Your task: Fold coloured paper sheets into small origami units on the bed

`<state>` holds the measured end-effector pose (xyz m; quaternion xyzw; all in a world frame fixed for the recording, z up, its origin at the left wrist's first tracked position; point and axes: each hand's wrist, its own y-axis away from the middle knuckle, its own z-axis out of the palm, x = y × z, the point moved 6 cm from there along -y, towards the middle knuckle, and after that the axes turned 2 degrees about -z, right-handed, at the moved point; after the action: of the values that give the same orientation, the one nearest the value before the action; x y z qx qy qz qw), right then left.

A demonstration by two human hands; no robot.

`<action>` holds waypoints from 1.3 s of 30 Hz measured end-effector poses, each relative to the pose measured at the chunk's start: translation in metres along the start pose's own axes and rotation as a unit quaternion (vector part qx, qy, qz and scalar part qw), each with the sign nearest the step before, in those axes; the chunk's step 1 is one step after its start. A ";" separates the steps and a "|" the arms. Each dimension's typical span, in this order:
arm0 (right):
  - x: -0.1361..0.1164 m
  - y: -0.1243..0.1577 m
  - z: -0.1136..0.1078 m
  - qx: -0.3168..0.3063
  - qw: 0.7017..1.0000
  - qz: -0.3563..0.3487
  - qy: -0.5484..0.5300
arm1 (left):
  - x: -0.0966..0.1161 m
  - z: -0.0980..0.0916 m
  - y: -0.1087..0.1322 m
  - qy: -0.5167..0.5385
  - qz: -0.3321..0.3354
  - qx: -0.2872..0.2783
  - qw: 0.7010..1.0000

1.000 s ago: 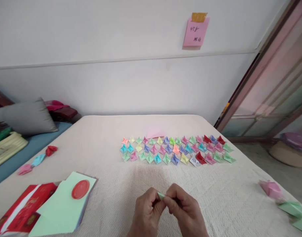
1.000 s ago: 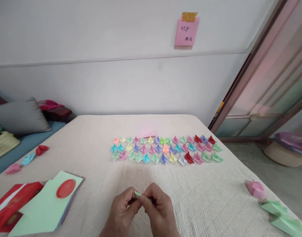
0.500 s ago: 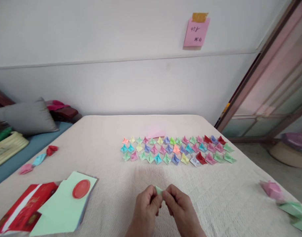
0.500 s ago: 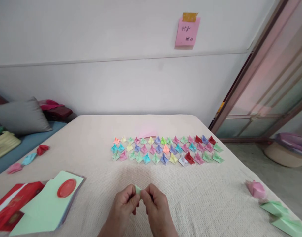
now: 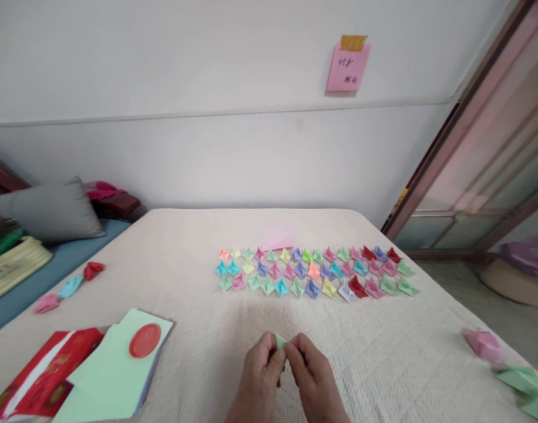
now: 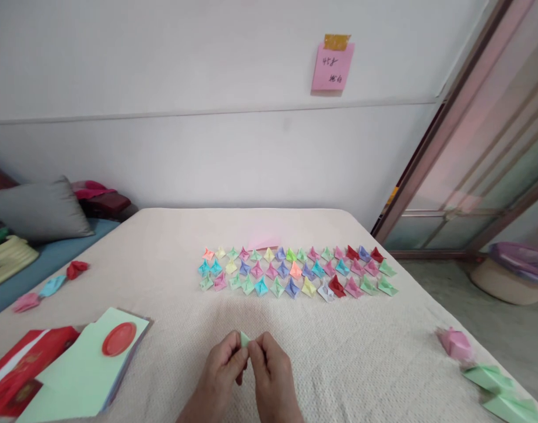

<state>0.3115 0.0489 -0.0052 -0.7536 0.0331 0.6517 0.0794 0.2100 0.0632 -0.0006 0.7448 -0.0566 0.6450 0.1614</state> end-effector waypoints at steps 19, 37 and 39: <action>0.001 -0.008 -0.007 -0.036 0.997 0.053 -0.052 | -0.001 0.007 -0.002 0.050 -0.051 -0.099 0.993; 0.000 0.001 0.001 -0.012 0.934 0.168 -0.315 | 0.029 -0.004 0.004 0.055 0.106 0.000 0.993; -0.001 0.001 0.000 -0.037 0.938 0.165 -0.303 | 0.030 -0.006 0.004 0.054 0.111 0.004 0.992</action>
<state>0.3107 0.0474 -0.0047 -0.5071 0.1076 0.8536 -0.0513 0.2082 0.0652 0.0304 0.6983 -0.1273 0.6988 0.0887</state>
